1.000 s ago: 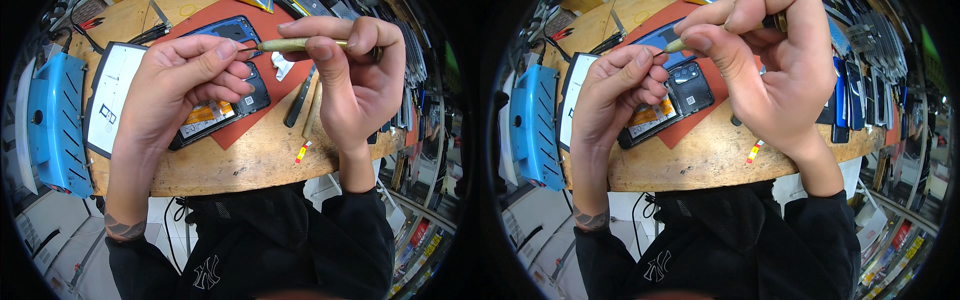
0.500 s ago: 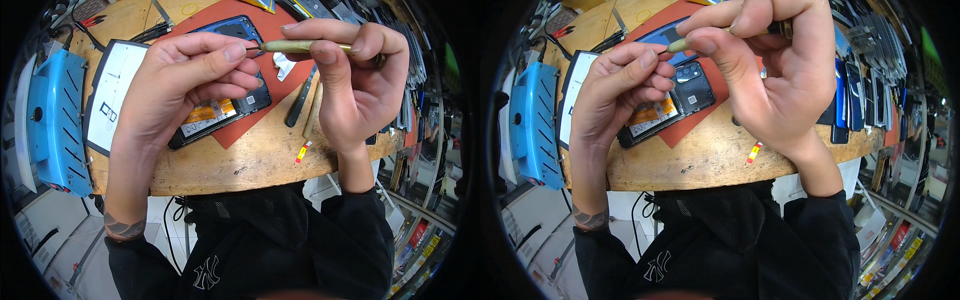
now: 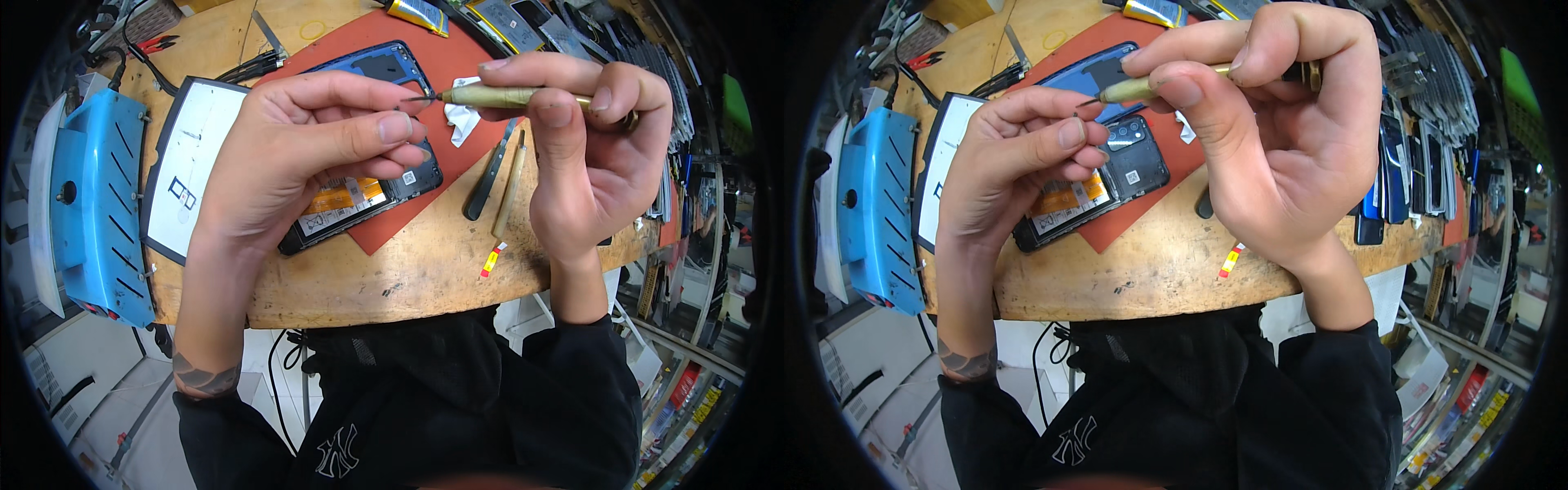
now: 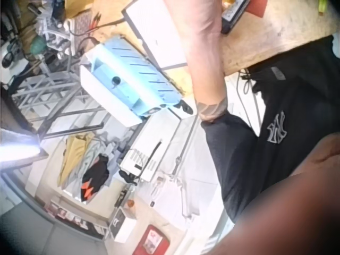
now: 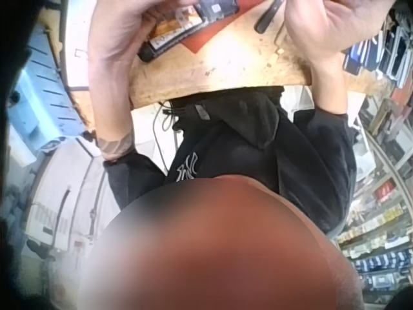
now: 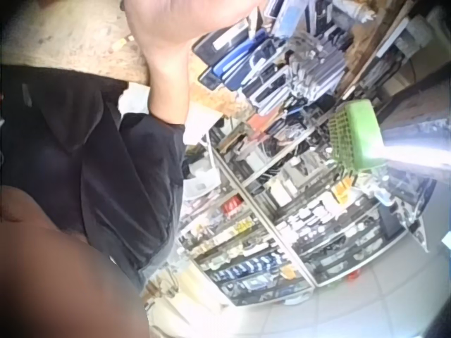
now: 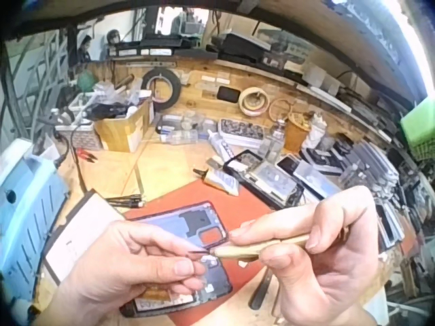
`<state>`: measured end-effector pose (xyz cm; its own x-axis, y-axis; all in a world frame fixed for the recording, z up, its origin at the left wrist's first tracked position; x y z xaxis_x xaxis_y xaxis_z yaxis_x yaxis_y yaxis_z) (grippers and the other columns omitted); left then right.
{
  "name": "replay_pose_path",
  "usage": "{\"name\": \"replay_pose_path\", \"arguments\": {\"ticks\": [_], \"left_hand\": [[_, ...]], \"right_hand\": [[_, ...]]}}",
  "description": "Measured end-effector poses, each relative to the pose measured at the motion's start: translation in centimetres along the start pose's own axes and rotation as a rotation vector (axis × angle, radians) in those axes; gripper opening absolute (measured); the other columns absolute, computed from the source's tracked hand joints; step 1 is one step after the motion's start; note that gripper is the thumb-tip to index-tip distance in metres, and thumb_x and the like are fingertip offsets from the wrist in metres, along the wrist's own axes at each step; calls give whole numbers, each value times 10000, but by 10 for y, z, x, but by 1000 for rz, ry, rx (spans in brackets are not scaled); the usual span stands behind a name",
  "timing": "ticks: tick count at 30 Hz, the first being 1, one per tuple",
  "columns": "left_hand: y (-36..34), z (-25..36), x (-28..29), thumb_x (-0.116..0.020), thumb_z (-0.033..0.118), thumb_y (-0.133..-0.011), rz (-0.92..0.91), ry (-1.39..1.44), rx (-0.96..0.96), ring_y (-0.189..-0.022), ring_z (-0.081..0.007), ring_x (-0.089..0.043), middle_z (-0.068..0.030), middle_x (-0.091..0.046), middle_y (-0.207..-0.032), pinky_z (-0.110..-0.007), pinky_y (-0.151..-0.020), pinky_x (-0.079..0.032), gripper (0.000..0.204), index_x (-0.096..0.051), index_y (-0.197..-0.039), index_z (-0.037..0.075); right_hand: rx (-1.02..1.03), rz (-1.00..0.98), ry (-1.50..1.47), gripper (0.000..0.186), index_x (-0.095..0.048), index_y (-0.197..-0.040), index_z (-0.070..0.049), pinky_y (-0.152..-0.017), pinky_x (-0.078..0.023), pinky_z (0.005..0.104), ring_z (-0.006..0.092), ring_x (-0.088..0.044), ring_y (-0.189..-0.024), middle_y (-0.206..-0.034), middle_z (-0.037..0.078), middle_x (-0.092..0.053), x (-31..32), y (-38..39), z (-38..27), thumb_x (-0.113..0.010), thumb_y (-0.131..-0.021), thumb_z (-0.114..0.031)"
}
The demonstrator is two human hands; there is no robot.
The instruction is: The person removes screws from a smartphone, detaches the old screen, and installs a new screen. They reconnect internal cables, secure the new screen with screws, and test the device by powering it on and interacting with the touchscreen.
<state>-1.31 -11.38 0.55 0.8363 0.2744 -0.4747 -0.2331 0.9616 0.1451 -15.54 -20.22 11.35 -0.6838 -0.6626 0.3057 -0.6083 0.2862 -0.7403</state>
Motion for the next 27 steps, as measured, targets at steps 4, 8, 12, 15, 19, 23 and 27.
{"name": "replay_pose_path", "arguments": {"ticks": [4,8,12,15,19,23,27], "left_hand": [[1,2,0,-746,30,-933,18,-35,-9,-862,-206,-781,-181,-769,-993,-282,-768,-658,245,-717,-1167,-39],[1,3,0,-746,26,-932,18,-63,-14,-861,-211,-783,-186,-770,-992,-280,-762,-659,239,-720,-1161,-35],[2,3,-1,-750,27,-929,22,-80,-24,-860,-209,-785,-184,-773,-994,-270,-759,-657,240,-725,-1160,-31],[2,4,2,-753,24,-925,44,-125,-27,-861,-203,-784,-181,-774,-991,-268,-760,-655,240,-729,-1159,-28],[2,3,1,-770,33,-913,50,-164,-34,-864,-199,-783,-171,-775,-998,-267,-771,-649,254,-728,-1153,-37],[1,3,1,-766,92,-933,44,-240,-49,-940,-200,-775,-179,-766,-1056,-258,-844,-632,331,-699,-1219,-62],[0,21,18,-621,236,-1054,142,-262,-182,-1088,-227,-744,-218,-737,-1176,-271,-948,-612,437,-623,-1323,-108]], "right_hand": [[-29,-60,-41,197,-340,-1073,-53,-839,-635,360,316,-754,-923,-1058,332,-702,-6,-4,-3,-537,-1074,-47],[-30,-84,-32,200,-335,-1071,-53,-831,-631,351,315,-753,-931,-1049,333,-700,-7,-3,-5,-535,-1074,-45],[-27,-80,-26,213,-338,-1068,-51,-832,-626,349,303,-749,-936,-1048,335,-700,-6,1,-1,-549,-1065,-32],[19,-65,-44,224,-342,-1064,-50,-837,-623,351,290,-745,-928,-1044,331,-700,-8,-3,-1,-563,-1053,-15],[-62,-80,-9,224,-349,-1066,-47,-840,-616,345,277,-739,-914,-1031,319,-701,-14,-9,-2,-563,-1042,15],[-72,-100,65,212,-352,-1067,-46,-834,-607,332,268,-733,-898,-1024,312,-701,-13,-5,-4,-543,-1040,43],[-7,-6,-1,182,-390,-1197,-7,-804,-599,324,245,-722,-852,-996,281,-703,2,0,6,-505,-1061,27]]}}
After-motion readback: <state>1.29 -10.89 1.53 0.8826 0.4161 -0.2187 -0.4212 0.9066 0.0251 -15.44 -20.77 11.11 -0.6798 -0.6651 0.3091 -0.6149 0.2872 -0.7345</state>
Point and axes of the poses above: each hand's wrist, its own y-axis away from the middle knuckle, its own x-axis out of the back of the hand, z = x × y, the point moved 10 cm from there along -y, towards the middle knuckle
